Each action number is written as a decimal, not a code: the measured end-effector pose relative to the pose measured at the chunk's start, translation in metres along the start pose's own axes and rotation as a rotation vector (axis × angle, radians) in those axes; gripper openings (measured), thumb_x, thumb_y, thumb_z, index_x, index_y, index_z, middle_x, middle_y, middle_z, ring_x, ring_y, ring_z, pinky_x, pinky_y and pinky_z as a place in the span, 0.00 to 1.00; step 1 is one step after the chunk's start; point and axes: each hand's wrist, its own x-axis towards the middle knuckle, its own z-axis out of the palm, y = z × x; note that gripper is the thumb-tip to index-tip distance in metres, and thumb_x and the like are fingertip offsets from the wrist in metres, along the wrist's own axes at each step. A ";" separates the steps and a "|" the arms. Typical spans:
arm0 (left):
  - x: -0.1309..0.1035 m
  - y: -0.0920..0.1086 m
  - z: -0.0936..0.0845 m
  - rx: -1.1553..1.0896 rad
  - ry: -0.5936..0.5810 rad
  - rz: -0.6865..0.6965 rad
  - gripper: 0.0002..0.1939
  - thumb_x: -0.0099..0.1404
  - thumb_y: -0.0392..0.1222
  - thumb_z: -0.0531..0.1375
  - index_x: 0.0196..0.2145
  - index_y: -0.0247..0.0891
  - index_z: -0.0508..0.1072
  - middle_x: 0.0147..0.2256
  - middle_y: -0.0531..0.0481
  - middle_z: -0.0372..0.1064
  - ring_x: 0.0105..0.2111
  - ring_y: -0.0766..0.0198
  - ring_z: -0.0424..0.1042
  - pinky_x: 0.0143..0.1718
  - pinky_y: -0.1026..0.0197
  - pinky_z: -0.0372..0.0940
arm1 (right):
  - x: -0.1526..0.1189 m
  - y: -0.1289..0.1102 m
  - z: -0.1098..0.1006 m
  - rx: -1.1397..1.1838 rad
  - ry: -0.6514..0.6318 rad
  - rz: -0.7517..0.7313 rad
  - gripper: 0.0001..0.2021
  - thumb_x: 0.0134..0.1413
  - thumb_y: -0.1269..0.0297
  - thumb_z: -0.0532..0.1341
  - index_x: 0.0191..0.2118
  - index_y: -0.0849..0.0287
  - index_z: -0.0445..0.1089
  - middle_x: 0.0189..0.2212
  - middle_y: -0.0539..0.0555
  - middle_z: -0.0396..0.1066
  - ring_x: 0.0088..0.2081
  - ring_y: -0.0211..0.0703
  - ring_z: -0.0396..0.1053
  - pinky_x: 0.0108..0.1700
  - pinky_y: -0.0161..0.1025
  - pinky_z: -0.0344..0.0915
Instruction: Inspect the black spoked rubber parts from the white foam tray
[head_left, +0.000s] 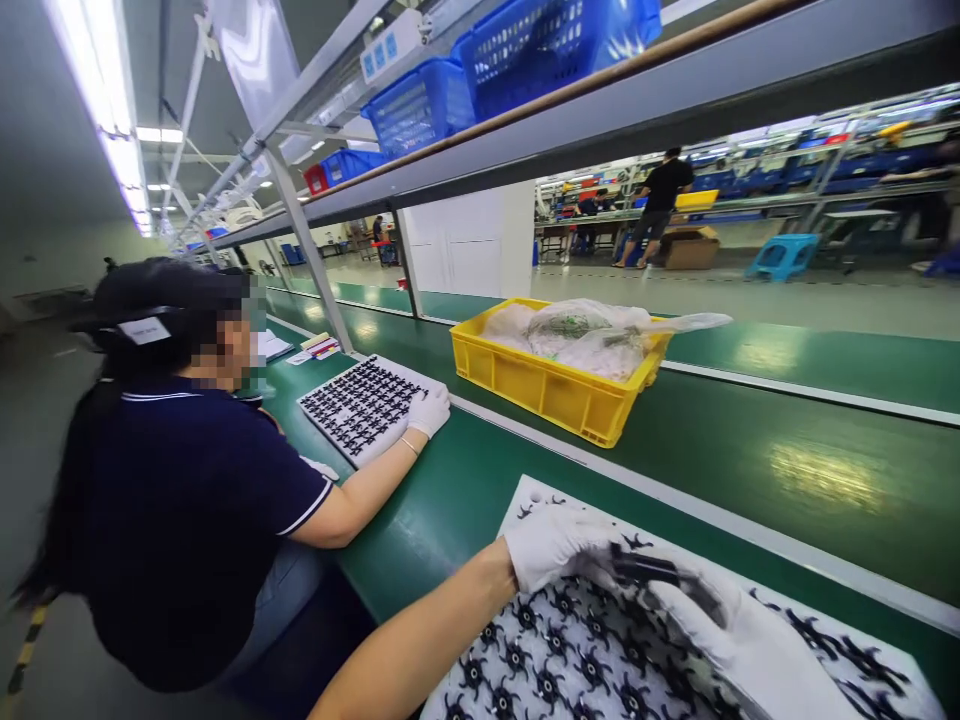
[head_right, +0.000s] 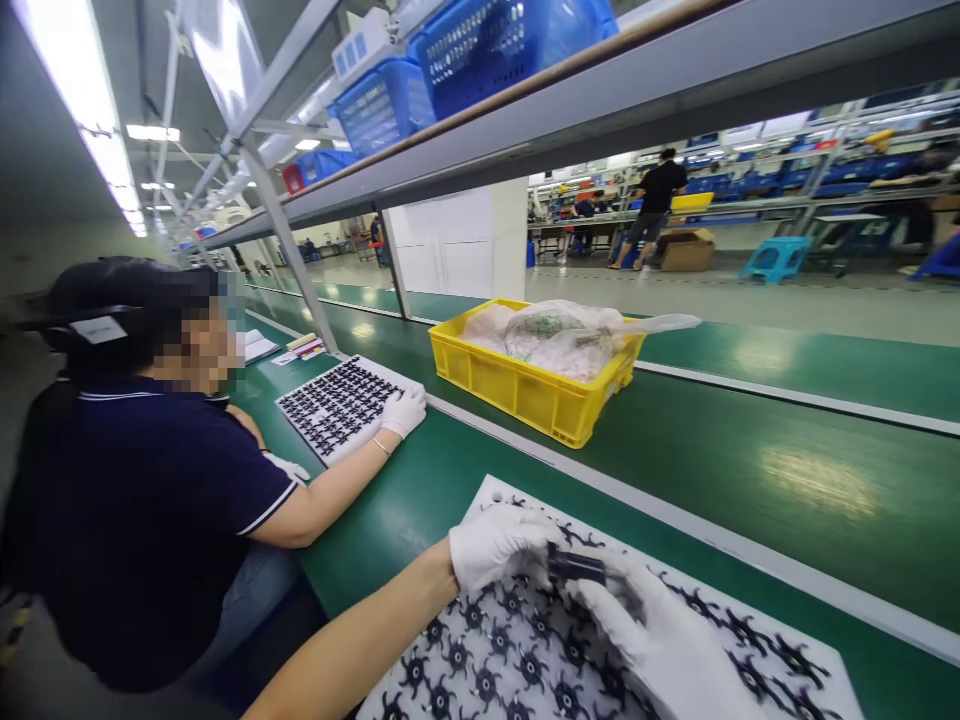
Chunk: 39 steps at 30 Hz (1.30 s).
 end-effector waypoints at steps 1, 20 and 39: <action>0.000 -0.003 -0.001 -0.002 -0.009 -0.008 0.19 0.45 0.49 0.70 0.28 0.30 0.74 0.24 0.49 0.68 0.23 0.67 0.68 0.23 0.66 0.67 | -0.003 -0.004 -0.002 -0.015 -0.015 0.006 0.20 0.57 0.46 0.55 0.47 0.52 0.71 0.43 0.53 0.74 0.43 0.56 0.72 0.45 0.50 0.73; -0.015 -0.015 -0.007 0.078 -0.182 -0.060 0.22 0.56 0.48 0.67 0.41 0.30 0.66 0.30 0.45 0.70 0.28 0.63 0.74 0.30 0.64 0.68 | -0.014 -0.021 -0.005 0.094 -0.049 0.024 0.14 0.60 0.56 0.58 0.49 0.52 0.67 0.43 0.51 0.72 0.41 0.45 0.71 0.42 0.41 0.70; -0.031 -0.010 -0.005 0.266 -0.170 -0.033 0.20 0.57 0.47 0.67 0.41 0.33 0.66 0.31 0.47 0.70 0.29 0.65 0.72 0.31 0.64 0.65 | -0.029 -0.039 -0.015 0.066 0.021 -0.131 0.13 0.61 0.56 0.60 0.49 0.52 0.67 0.42 0.52 0.73 0.41 0.45 0.72 0.39 0.38 0.71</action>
